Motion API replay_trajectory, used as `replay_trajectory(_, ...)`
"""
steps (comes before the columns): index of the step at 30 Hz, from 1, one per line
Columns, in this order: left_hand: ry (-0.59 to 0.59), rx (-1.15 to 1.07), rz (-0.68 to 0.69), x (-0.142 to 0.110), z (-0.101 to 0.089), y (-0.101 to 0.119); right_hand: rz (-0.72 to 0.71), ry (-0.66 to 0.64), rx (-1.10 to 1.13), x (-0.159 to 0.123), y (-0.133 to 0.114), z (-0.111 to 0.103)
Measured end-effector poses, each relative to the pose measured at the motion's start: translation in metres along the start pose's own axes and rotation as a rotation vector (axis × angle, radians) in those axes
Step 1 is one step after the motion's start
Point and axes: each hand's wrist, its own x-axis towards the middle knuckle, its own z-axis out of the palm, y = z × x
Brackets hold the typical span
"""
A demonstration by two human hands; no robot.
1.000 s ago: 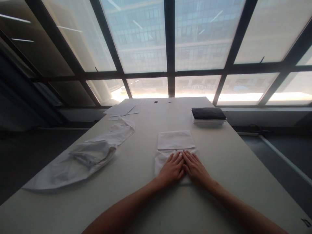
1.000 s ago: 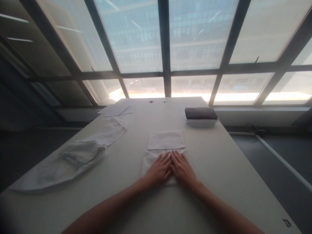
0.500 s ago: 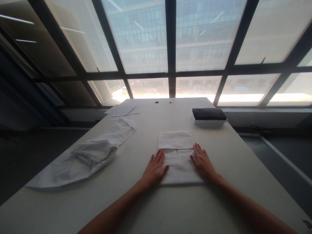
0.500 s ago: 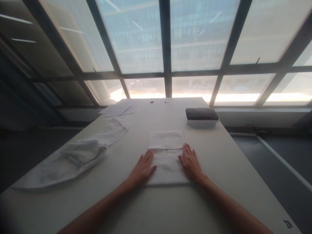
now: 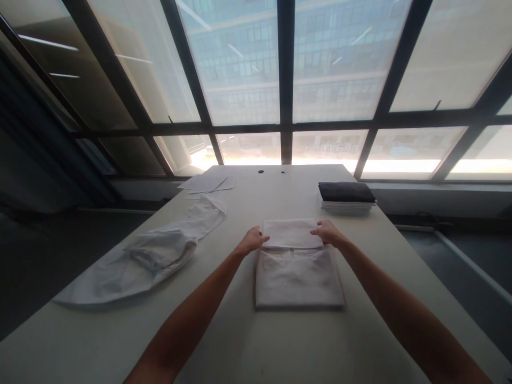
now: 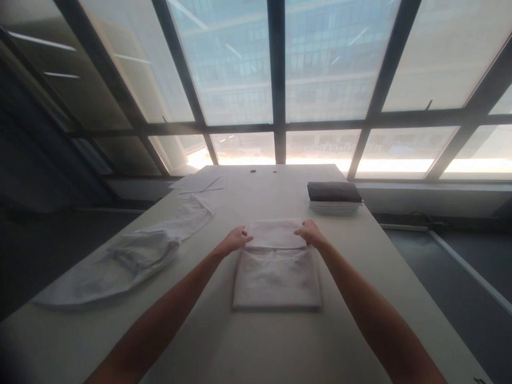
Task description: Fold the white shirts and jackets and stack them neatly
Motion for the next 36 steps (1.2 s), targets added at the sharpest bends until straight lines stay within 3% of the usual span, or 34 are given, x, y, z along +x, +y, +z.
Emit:
replay_trajectory(4, -0.093, -0.018, -0.002, 0.004, 0.0, 0.001, 0.171, -0.111, 0.021, 0.001, -0.004, -0.006)
replay_trajectory(8, -0.174, -0.101, -0.003, -0.001, 0.001, 0.001, 0.226, -0.259, 0.041, -0.008, -0.003, -0.019)
replay_trajectory(14, -0.282, -0.349, 0.098, -0.009, -0.004, 0.0, 0.021, -0.523, 0.207, -0.03, -0.004, -0.037)
replay_trajectory(19, -0.3, -0.574, 0.158, -0.016, 0.002, -0.011, -0.079, -0.486, 0.268, -0.039, 0.001, -0.036)
replay_trajectory(25, -0.326, -0.693, 0.188, -0.026, 0.01, -0.021, -0.171, -0.39, 0.295, -0.041, 0.017, -0.025)
replay_trajectory(33, -0.15, -0.721, 0.347, -0.03, 0.024, -0.027, -0.275, -0.211, 0.359, -0.053, 0.028, -0.013)
replay_trajectory(36, -0.053, -0.598, 0.435, -0.036, 0.024, -0.03, -0.335, -0.128, 0.331, -0.062, 0.036, -0.011)
